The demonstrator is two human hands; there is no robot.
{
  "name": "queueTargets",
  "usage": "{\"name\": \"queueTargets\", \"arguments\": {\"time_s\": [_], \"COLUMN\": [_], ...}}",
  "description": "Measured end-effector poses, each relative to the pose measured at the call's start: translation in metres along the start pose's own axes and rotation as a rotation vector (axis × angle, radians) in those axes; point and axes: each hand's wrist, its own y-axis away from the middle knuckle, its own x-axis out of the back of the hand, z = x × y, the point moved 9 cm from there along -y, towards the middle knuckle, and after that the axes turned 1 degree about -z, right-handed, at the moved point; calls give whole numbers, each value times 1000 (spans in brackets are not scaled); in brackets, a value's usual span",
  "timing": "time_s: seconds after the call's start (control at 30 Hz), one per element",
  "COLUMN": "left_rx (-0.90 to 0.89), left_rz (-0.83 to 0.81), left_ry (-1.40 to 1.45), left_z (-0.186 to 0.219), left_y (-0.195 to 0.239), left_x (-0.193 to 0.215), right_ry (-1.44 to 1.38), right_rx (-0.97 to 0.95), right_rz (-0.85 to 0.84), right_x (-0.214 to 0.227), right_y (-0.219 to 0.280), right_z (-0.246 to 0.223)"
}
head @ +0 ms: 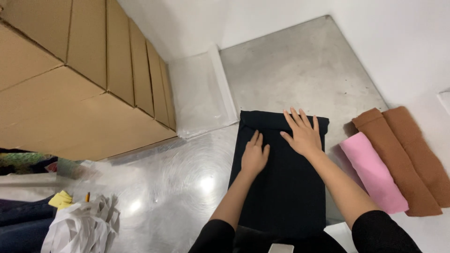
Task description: The person takes a black shirt, a pink long-sleeved top, and a brown patterned shirt from a clothing rack one by one. They lay each item on a metal table, fold them neatly by hand, and place them into a stack.
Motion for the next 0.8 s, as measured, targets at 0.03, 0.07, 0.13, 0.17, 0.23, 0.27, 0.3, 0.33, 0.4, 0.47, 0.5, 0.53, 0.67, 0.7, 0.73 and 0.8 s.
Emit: {"name": "queueTargets", "arguments": {"time_s": [0.03,0.07,0.13,0.17,0.23,0.27,0.3,0.33,0.4,0.47,0.5,0.53,0.67,0.7,0.73,0.8], "left_rx": [-17,67,135,199,256,292,327,317,399,410,425,420,502,532,534,506], "left_rz": [-7,-85,-167,-172,-187,-173,-158,-162,-150,-130,-105,-108,-21,36,41,86], "left_ry": [5,39,68,230,386,625,864,864,1022,997,971,980,922,911,911,829], "left_z": [-5,-19,-25,-25,-26,-30,-33,-20,-1,-6,-10,-6,-26,-38,-52,-82], "left_y": [-6,-15,-22,-19,-13,-6,0,4,20,18,18,15,0,-7,-15,-30], "left_x": [1,-4,-2,4,10,9,8,24,51,59,63,64,57,54,44,31], "right_ry": [6,15,23,17,6,-6,-17,-16,3,21,37,46,62,75,75,93], "right_rx": [-16,-36,-67,-84,-111,-109,-108,-113,-121,-122,-118,-122,-96,-82,-78,-84], "right_rz": [8,-51,-99,-134,-166,-181,-195,-186,-227,-251,-278,-276,-267,-244,-244,-233], "right_x": [4,1,2,1,-1,-4,-7,-5,-7,-4,-5,-3,-6,-6,-6,-4], "right_y": [6,8,12,14,18,22,26,28,36,41,46,48,56,56,56,59], "right_z": [-2,-3,-5,-6,-7,-8,-10,-10,-13,-19,-21,-22,-26,-27,-27,-28]}}
